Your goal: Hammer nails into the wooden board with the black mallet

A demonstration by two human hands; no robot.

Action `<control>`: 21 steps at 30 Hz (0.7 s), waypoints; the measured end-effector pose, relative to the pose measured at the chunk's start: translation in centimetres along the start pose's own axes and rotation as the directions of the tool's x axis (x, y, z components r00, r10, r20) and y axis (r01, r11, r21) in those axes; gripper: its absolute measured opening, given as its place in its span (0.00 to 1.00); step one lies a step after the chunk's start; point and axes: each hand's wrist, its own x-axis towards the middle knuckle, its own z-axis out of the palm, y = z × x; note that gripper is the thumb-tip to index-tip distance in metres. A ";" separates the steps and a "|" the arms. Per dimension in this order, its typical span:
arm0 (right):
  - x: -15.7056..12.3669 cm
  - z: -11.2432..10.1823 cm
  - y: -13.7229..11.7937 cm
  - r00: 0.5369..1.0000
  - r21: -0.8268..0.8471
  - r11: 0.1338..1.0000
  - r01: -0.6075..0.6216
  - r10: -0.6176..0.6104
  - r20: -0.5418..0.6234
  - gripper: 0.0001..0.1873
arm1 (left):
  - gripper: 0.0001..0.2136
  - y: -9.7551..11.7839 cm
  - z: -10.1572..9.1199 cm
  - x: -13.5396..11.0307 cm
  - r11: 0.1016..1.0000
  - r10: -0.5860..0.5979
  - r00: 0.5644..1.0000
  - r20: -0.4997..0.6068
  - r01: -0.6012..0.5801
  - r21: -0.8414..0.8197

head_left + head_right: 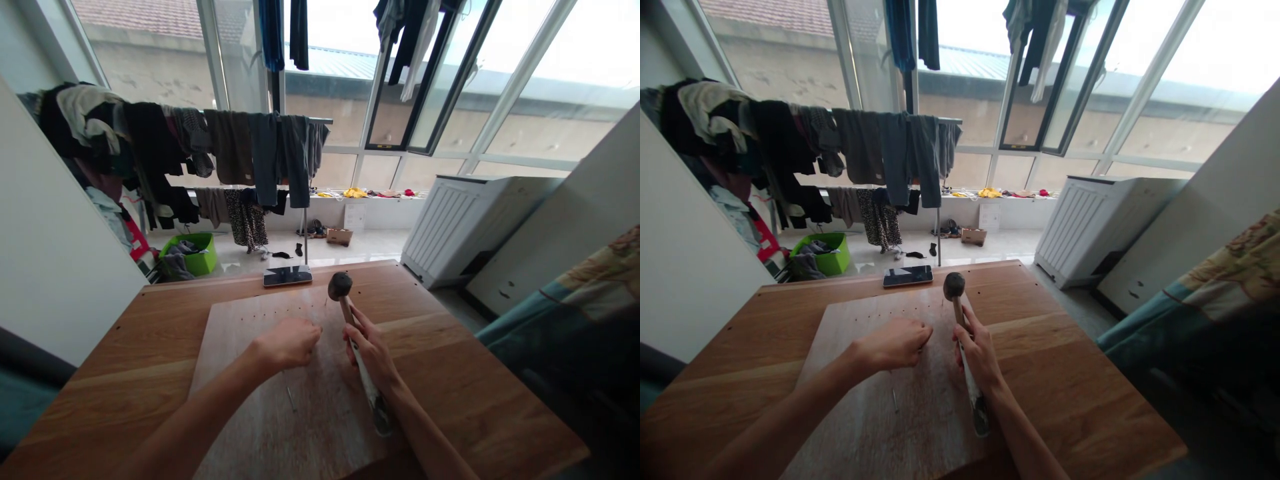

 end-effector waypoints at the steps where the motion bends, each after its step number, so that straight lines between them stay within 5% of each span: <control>1: 0.0 0.0 0.1 1.000 -0.006 1.000 -0.007 0.007 0.000 0.37 | 0.06 -0.4 -0.1 0.2 0.999 0.017 1.000 -0.018 -0.017 -0.029; 5: 0.0 0.0 0.1 1.000 0.006 1.000 -0.016 0.016 0.013 0.36 | 0.07 -2.9 0.0 1.8 0.931 0.035 0.962 -0.269 -0.130 -0.342; 8: 0.0 0.0 0.2 1.000 0.014 1.000 -0.006 0.006 0.017 0.36 | 0.05 -4.8 1.2 4.1 0.727 -0.231 0.842 -0.488 -0.183 -0.662; 11: 0.0 0.0 0.2 1.000 0.015 1.000 -0.009 0.009 0.022 0.35 | 0.05 -5.7 3.3 5.8 0.605 -0.453 0.723 -0.521 -0.180 -0.776; 15: -0.1 0.1 0.0 1.000 -0.003 1.000 -0.008 0.008 0.018 0.35 | 0.11 -5.8 5.3 6.2 0.691 -0.416 0.709 -0.569 -0.160 -0.705; 21: -0.3 0.3 -0.3 1.000 0.010 1.000 -0.008 0.007 0.025 0.36 | 0.09 -5.6 5.5 5.9 0.791 -0.364 0.689 -0.626 -0.126 -0.599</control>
